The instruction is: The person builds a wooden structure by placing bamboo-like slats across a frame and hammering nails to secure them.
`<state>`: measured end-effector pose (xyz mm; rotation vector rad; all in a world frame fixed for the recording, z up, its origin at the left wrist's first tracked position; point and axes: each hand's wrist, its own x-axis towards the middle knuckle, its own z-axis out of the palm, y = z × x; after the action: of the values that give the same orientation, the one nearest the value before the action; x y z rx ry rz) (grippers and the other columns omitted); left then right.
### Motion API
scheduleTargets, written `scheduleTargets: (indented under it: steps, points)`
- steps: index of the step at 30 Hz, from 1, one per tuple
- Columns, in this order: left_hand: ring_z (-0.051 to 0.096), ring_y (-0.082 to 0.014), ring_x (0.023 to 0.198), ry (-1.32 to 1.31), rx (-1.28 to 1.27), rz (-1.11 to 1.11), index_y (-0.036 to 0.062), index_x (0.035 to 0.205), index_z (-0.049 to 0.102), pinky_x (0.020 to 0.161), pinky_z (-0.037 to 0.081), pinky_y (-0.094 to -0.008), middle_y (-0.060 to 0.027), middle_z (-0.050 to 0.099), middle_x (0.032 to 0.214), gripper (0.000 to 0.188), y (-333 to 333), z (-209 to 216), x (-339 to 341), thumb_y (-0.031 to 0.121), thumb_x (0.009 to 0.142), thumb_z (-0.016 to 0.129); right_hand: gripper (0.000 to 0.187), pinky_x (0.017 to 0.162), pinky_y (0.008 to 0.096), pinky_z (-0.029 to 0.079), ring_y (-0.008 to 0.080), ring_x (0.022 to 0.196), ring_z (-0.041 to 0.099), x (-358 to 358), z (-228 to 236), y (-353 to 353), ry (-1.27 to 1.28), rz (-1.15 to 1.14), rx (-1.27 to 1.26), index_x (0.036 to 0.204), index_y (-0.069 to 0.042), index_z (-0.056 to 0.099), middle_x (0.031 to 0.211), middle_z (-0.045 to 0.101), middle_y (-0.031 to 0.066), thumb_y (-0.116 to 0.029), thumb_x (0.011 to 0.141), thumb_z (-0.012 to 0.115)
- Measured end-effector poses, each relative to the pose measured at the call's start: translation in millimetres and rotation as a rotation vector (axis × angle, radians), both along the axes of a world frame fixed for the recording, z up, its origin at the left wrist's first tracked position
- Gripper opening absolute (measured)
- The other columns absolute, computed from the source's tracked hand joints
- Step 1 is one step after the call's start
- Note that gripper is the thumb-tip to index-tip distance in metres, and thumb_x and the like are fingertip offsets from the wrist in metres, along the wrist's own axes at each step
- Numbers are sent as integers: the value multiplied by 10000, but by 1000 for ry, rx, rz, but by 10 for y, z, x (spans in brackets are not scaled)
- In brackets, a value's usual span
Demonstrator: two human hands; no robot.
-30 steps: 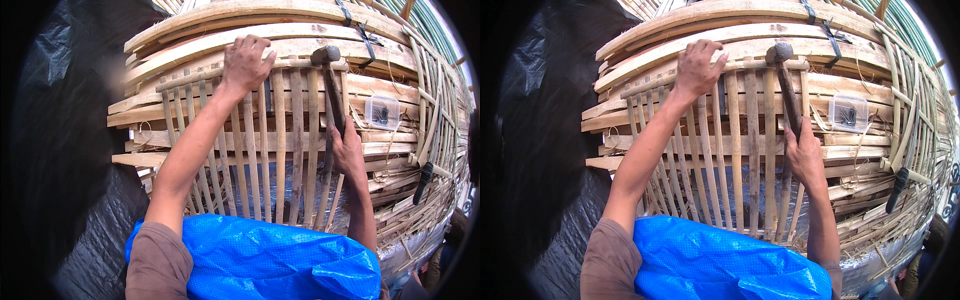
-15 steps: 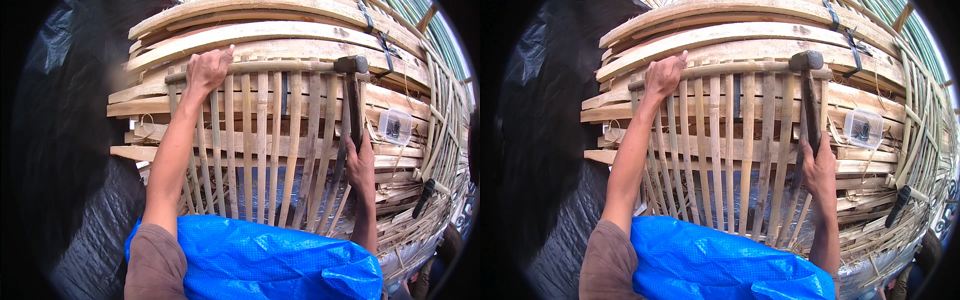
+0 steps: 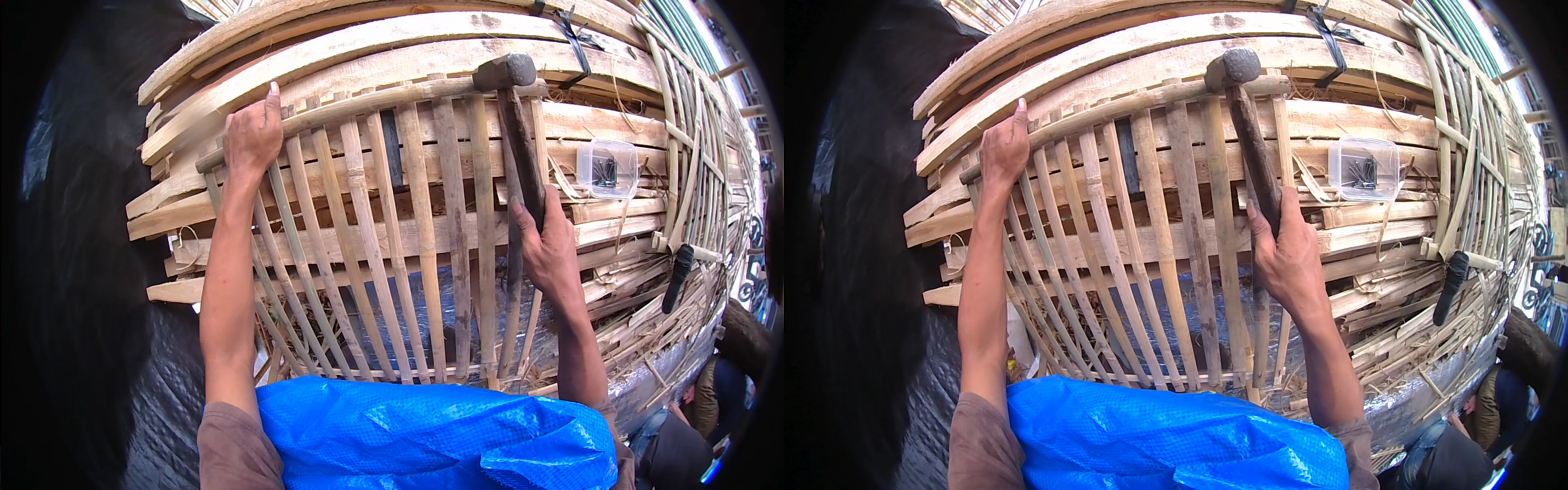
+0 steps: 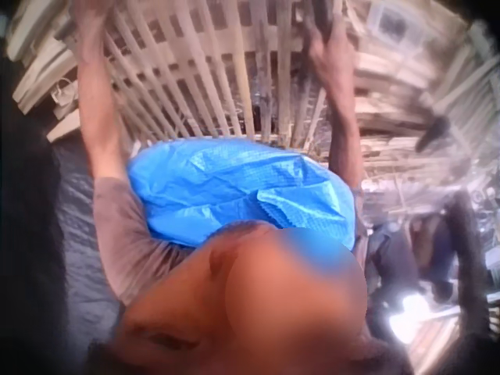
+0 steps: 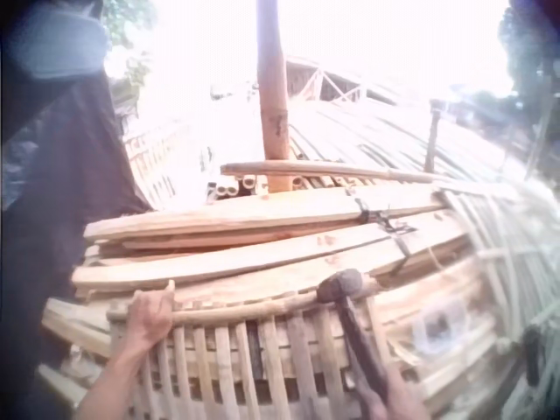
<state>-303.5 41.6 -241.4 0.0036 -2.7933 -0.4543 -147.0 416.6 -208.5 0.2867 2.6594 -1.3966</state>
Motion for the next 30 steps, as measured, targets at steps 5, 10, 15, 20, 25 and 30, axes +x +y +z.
scheduleTargets:
  steps: [5, 10, 15, 20, 25, 30]
  points:
    - [544, -363, 572, 80, -38, -69, 15, 687, 631, 575, 426, -467, -186, 582, 606, 621, -287, -123, 14, 439, 1061, 373, 232, 588, 535, 449, 519, 718, 621, -102, 39, -105, -11, 88, 37, 1113, -27, 449, 709, 610, 297, -205, 1012, 558]
    - [556, -288, 1019, 230, -192, -165, 87, 1088, 635, 882, 399, -449, -92, 623, 1085, 278, -210, -45, -25, 303, 1057, 462, 223, 606, 550, 430, 528, 745, 604, -93, -72, -172, 42, 77, 7, 1075, -26, 440, 716, 605, 302, -186, 999, 576]
    - [545, -285, 1138, 310, -27, -308, 143, 1241, 605, 1008, 378, -420, -71, 602, 1221, 278, -150, -73, -141, 295, 1057, 463, 217, 612, 528, 443, 523, 738, 604, -107, -44, -186, 42, 93, 46, 1075, -21, 447, 715, 602, 292, -180, 1001, 573]
    - [501, -291, 1244, 80, -208, -255, 273, 1371, 562, 1043, 326, -562, -53, 552, 1355, 514, -82, -51, -156, 593, 980, 465, 216, 609, 505, 455, 511, 719, 614, -78, -86, -189, 74, 66, 34, 1076, -21, 459, 713, 606, 284, -193, 1007, 569]
    - [311, -363, 1459, 15, -258, -145, 306, 1478, 464, 1144, 143, -679, -199, 384, 1528, 665, -102, -118, -255, 669, 922, 450, 244, 625, 487, 477, 493, 720, 634, -68, -27, -169, 50, 79, 35, 1103, -29, 474, 716, 611, 275, -236, 1013, 565]
    - [320, -360, 1452, -25, -350, -179, 284, 1482, 440, 1142, 141, -670, -183, 376, 1545, 655, -139, -27, -318, 651, 939, 423, 254, 635, 481, 483, 486, 733, 646, -68, 29, -149, 4, 91, 92, 1106, -25, 476, 729, 623, 275, -241, 1011, 571]
